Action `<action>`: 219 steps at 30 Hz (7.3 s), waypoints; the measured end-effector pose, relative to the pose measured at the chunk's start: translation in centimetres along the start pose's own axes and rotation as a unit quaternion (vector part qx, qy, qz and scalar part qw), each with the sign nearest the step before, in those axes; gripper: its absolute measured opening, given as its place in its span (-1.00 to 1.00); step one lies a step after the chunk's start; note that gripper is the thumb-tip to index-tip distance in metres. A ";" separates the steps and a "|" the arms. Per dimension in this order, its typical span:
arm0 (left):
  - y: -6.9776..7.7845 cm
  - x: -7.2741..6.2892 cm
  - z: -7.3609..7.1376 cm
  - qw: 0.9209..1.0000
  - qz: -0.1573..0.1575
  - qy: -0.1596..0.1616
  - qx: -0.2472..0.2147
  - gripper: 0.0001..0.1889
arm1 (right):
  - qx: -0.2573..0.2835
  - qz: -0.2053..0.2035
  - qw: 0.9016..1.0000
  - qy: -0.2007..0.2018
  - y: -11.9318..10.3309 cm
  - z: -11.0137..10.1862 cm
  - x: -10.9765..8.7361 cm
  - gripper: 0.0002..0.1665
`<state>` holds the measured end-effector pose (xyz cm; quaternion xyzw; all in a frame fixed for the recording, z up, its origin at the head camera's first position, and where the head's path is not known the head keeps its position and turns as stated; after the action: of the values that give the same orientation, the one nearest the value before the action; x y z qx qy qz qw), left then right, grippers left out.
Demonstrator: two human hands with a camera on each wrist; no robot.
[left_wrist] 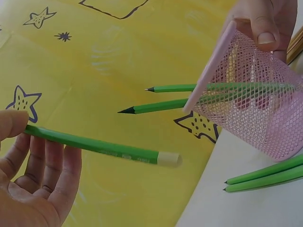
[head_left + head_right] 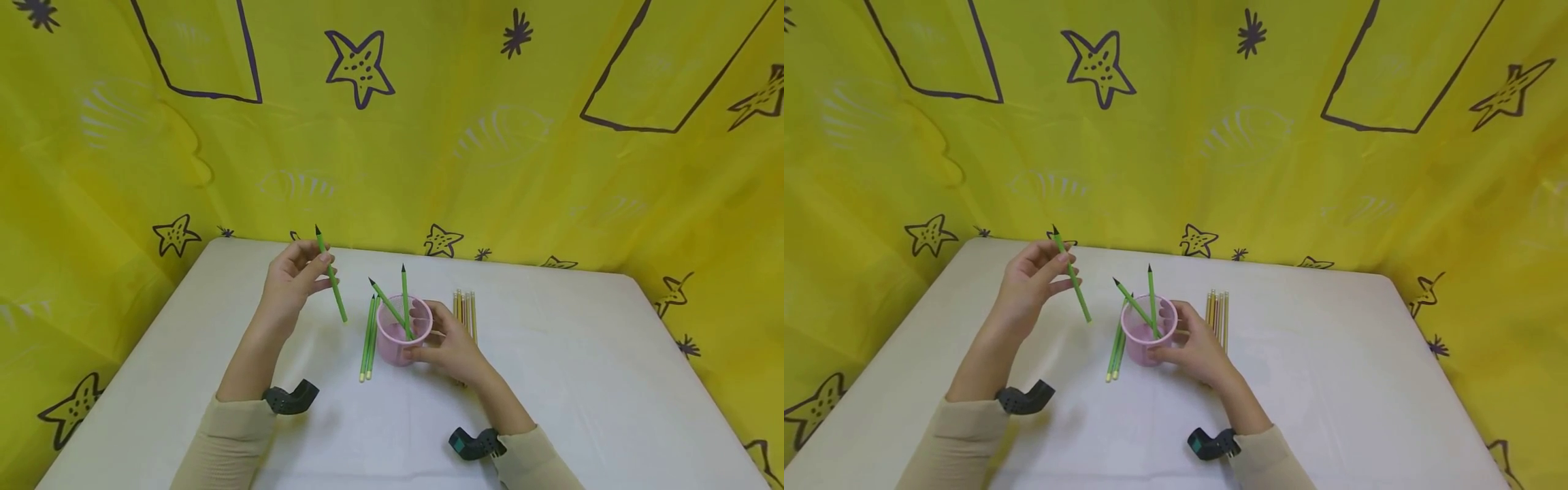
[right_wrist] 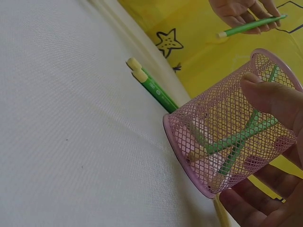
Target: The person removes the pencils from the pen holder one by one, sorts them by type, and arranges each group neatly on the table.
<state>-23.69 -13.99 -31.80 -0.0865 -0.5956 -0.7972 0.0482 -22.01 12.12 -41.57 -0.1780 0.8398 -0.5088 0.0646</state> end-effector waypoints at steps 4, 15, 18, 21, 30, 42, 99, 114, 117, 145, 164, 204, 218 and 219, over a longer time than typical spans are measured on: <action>-0.6 0.1 0.0 1.000 -0.008 -0.001 0.015 -0.81 | 0.001 0.000 1.000 -0.001 0.1 0.0 -0.1 0.01; -2.3 0.3 -0.2 0.997 -0.042 -0.006 0.061 -0.74 | 0.010 0.002 1.000 -0.001 0.1 0.1 -0.2 0.02; -2.7 0.3 -0.2 0.996 -0.052 -0.012 0.070 -0.73 | 0.008 -0.003 1.000 -0.001 -0.1 0.1 -0.2 0.01; -3.1 0.4 -0.2 0.995 -0.063 -0.020 0.076 -0.72 | 0.006 -0.007 1.000 0.001 -0.2 0.0 -0.2 0.00; -4.6 0.7 -1.1 0.990 -0.099 -0.023 0.097 -0.73 | 0.005 -0.006 1.000 0.001 -0.1 0.0 -0.1 0.00; -8.2 0.9 -1.6 0.980 -0.144 -0.061 0.122 -0.64 | 0.000 -0.005 1.000 0.001 0.0 0.0 -0.1 0.00; -10.0 0.3 -0.1 0.973 -0.205 -0.084 0.058 -0.56 | -0.001 0.001 1.000 0.003 -0.1 0.0 -0.1 0.00; -9.8 -0.3 2.9 0.971 -0.184 -0.151 0.011 -0.59 | -0.004 -0.003 1.000 0.005 0.0 -0.1 0.0 -0.02; -9.9 -0.4 3.3 0.972 -0.178 -0.156 0.008 -0.59 | -0.006 -0.004 1.000 0.004 -0.1 -0.1 0.0 -0.02; -8.8 -0.6 4.5 0.981 -0.091 -0.154 0.078 -0.68 | 0.003 0.004 1.000 0.002 -0.2 0.0 -0.2 0.00; -6.0 -0.1 2.9 0.990 -0.070 -0.117 0.048 -0.79 | 0.005 -0.004 1.000 0.002 -0.1 0.0 0.0 -0.01; -0.3 -1.0 2.0 0.998 0.017 -0.048 -0.035 -0.76 | 0.008 0.009 1.000 0.001 -0.1 0.1 -0.1 0.02; -0.7 -0.9 1.5 0.999 0.001 -0.033 -0.027 -0.75 | 0.018 0.004 1.000 0.000 -0.1 0.1 -0.2 0.02; -0.7 -0.9 1.5 0.999 0.001 -0.032 -0.027 -0.74 | 0.018 0.004 1.000 0.000 -0.1 0.1 -0.1 0.02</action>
<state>-22.86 -12.41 -32.26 -0.1139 -0.5753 -0.8095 0.0273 -21.82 12.03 -41.49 -0.1735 0.8311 -0.5238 0.0695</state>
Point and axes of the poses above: each hand's wrist, its own x-axis towards the middle knuckle, its own z-axis out of the palm, y = z × x, the point moved 7 cm from there along x, towards the middle knuckle, and after that the axes turned 11 degrees about -x, right-handed, at the moved point
